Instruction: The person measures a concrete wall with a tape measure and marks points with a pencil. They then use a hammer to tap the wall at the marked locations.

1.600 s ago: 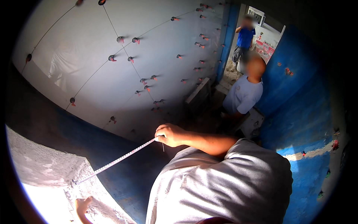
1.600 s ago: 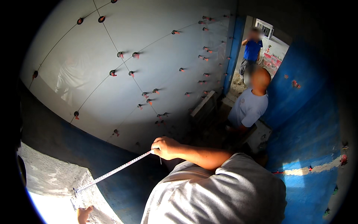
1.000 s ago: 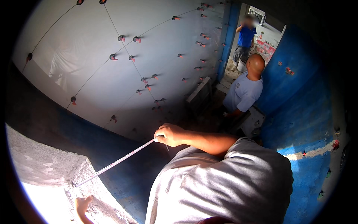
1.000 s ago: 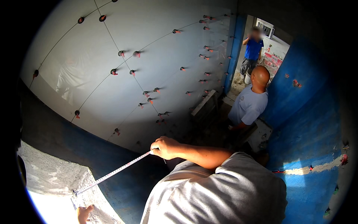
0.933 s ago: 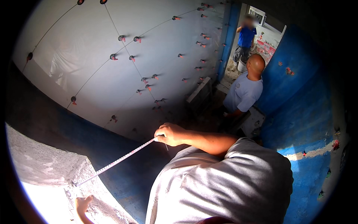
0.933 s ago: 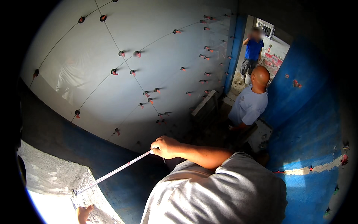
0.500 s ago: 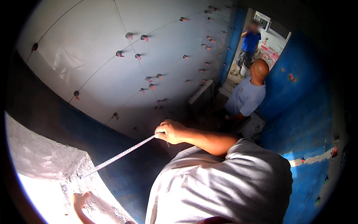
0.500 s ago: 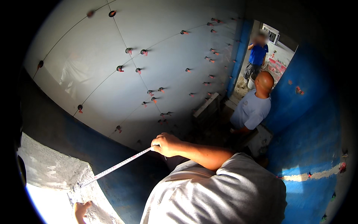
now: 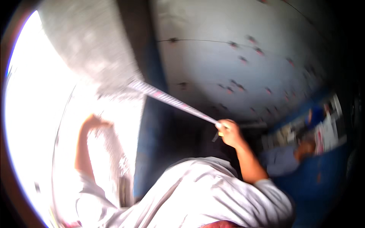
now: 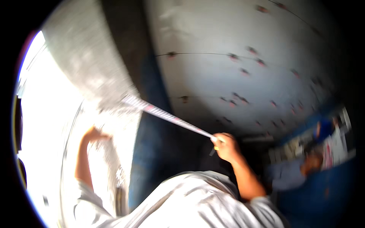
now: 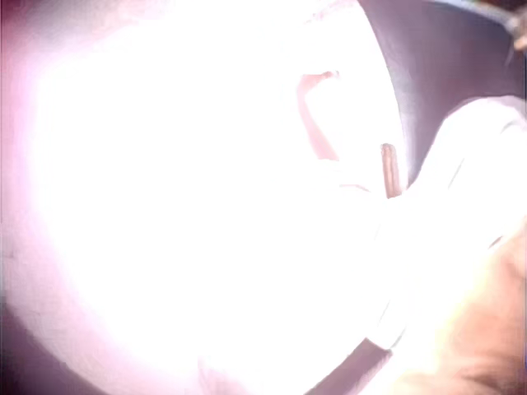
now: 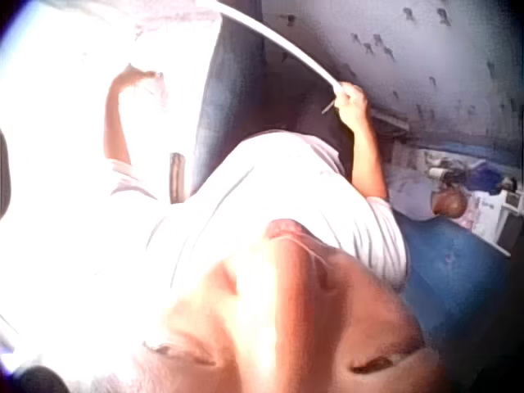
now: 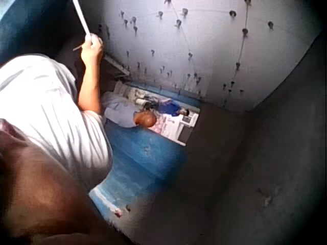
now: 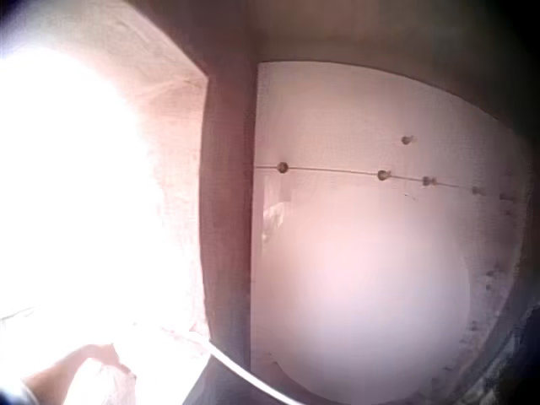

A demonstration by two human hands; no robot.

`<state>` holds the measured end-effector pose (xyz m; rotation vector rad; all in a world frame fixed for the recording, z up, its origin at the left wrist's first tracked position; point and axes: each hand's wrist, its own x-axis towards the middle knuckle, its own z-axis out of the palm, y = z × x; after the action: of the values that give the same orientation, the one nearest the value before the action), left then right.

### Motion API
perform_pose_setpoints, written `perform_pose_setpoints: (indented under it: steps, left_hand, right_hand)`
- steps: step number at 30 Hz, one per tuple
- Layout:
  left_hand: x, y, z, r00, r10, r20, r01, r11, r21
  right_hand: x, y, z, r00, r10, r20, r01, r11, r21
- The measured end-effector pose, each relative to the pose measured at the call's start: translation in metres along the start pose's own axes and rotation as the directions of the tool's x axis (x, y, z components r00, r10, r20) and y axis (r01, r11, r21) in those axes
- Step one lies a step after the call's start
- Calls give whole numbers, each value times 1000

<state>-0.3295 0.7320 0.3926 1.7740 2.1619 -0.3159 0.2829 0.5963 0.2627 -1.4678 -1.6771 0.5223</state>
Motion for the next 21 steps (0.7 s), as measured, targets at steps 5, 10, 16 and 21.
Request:
perform_pose_setpoints:
  steps: [5, 10, 16, 21]
  left_hand:
    - [-6, 28, 3, 999, 28, -17, -28, 999, -33]
    - [7, 21, -17, 998, 68, -9, -68, 996, 49]
    - [0, 19, -27, 997, 65, 43, -65, 998, -2]
    - [3, 14, -27, 996, 36, 75, -34, 999, -24]
  right_hand:
    - [15, -21, -49, 997, -78, 25, 80, 985, -152]
    - [104, -86, -27, 975, -219, 39, 220, 926, -307]
    - [175, -215, 15, 946, -302, 117, 324, 864, -385]
    - [230, -292, 84, 899, -389, 201, 437, 770, -465]
